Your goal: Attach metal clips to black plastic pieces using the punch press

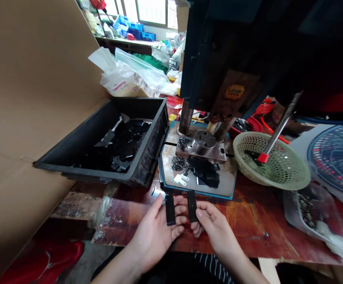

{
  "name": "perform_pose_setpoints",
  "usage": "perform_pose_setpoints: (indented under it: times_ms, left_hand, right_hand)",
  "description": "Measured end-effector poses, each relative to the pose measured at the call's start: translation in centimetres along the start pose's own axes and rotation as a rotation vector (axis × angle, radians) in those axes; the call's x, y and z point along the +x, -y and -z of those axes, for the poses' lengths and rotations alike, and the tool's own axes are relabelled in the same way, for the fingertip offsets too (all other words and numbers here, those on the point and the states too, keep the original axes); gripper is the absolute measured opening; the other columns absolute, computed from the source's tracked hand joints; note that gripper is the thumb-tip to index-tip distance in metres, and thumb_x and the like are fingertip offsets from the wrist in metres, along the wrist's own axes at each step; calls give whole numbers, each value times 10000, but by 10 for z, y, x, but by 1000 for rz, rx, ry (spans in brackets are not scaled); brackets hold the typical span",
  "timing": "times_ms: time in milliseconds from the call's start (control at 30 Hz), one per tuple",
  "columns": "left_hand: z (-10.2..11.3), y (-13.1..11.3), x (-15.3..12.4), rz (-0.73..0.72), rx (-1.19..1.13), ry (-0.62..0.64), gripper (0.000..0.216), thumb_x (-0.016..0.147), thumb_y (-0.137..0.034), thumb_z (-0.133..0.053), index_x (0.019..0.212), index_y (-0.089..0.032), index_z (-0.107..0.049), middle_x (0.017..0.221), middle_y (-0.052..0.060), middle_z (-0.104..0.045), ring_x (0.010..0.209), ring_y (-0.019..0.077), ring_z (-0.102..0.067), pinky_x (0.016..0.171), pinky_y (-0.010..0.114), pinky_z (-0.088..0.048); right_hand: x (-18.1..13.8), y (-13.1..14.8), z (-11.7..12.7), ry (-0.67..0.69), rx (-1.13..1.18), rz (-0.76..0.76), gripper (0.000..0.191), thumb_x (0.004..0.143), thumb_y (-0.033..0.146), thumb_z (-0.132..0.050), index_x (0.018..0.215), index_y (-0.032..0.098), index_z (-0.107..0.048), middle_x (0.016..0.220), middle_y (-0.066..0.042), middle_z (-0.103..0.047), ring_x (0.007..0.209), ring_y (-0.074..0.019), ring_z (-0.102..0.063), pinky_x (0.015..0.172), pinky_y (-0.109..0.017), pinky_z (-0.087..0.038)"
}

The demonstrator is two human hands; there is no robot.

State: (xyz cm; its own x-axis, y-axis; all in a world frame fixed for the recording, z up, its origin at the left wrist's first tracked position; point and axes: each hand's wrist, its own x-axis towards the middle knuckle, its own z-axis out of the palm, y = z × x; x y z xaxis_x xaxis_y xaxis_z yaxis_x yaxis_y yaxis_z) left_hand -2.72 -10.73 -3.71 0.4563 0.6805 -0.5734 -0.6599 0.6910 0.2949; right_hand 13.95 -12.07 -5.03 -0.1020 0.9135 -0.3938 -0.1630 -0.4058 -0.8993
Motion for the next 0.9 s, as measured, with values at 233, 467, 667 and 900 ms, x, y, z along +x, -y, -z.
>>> perform_pose_setpoints:
  times_ms: [233,467,667,900]
  left_hand:
    - [-5,5,0,59,27,140,658,862,-663,-279,1166,-170,-591,1197,126,-602,1079,277,-566,918,424,-429]
    - [-6,18,7,60,-74,57,423,929,-443,-382,1164,-160,-590,1138,115,-631,1026,251,-608,884,385,-471]
    - [-2,35,16,-96,-43,161,337,897,-283,-496,1223,-224,-559,1210,76,-601,1168,225,-528,1017,387,-387]
    - [13,12,-5,-454,867,20,277,857,-332,-560,1119,-263,-615,1197,61,-595,1144,233,-517,1023,391,-358]
  right_hand:
    - [-3,-4,-7,50,-59,-16,452,767,570,-594,943,153,-593,555,14,-581,464,-111,-527,487,-240,-426]
    - [1,-3,-17,80,-352,53,264,847,422,-516,968,194,-569,616,26,-581,526,-119,-569,518,-223,-438]
    - [0,11,-13,29,-749,158,154,822,319,-542,900,210,-617,625,24,-613,551,-126,-565,525,-211,-400]
    - [23,63,18,-337,-1258,513,247,878,406,-487,910,218,-645,706,-22,-671,587,-155,-602,554,-242,-393]
